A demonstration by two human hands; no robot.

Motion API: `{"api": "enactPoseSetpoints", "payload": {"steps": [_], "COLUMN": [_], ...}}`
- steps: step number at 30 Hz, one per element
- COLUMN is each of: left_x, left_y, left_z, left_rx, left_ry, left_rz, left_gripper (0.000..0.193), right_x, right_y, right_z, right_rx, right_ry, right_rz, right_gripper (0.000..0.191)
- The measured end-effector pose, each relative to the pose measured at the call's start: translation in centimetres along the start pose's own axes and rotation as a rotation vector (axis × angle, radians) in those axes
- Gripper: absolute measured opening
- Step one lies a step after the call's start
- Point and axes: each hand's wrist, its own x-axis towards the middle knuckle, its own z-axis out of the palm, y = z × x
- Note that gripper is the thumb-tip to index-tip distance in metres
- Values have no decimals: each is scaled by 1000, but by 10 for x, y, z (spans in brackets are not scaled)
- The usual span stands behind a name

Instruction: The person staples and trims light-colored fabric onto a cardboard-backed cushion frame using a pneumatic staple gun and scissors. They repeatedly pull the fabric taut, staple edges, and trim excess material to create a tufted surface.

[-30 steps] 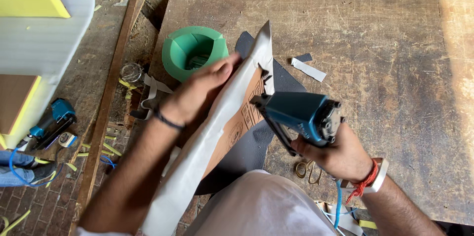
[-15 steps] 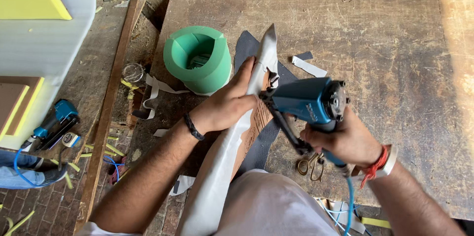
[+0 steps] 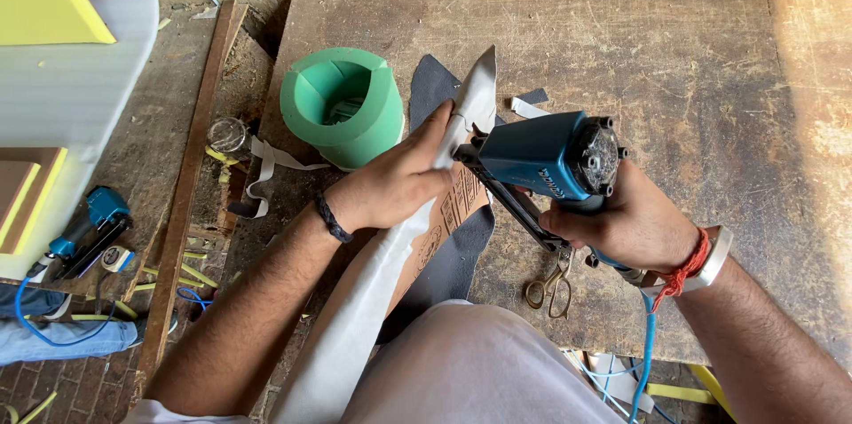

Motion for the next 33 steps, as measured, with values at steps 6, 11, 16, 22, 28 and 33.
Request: {"api": "enactPoseSetpoints", "payload": {"steps": [6, 11, 16, 22, 28, 33], "left_x": [3, 3, 4, -7, -4, 5], "left_y": [-1, 2, 0, -10, -14, 0], "left_z": [-7, -3, 3, 6, 10, 18], "left_rx": [-44, -80, -117, -224, -239, -496], "left_ry": [49, 55, 63, 121, 197, 156], "left_rz": [-94, -70, -48, -129, 82, 188], "left_gripper": [85, 84, 79, 82, 97, 108], "right_x": [-15, -19, -27, -17, 32, 37], "right_y": [-1, -9, -11, 41, 213, 349], "right_z": [16, 27, 36, 34, 19, 43], "right_rx": [76, -19, 63, 80, -291, -581], "right_ry": [-30, -49, -102, -103, 186, 492], "right_rz": [-221, -178, -406, -168, 424, 462], "right_gripper": [37, 50, 56, 42, 55, 82]}}
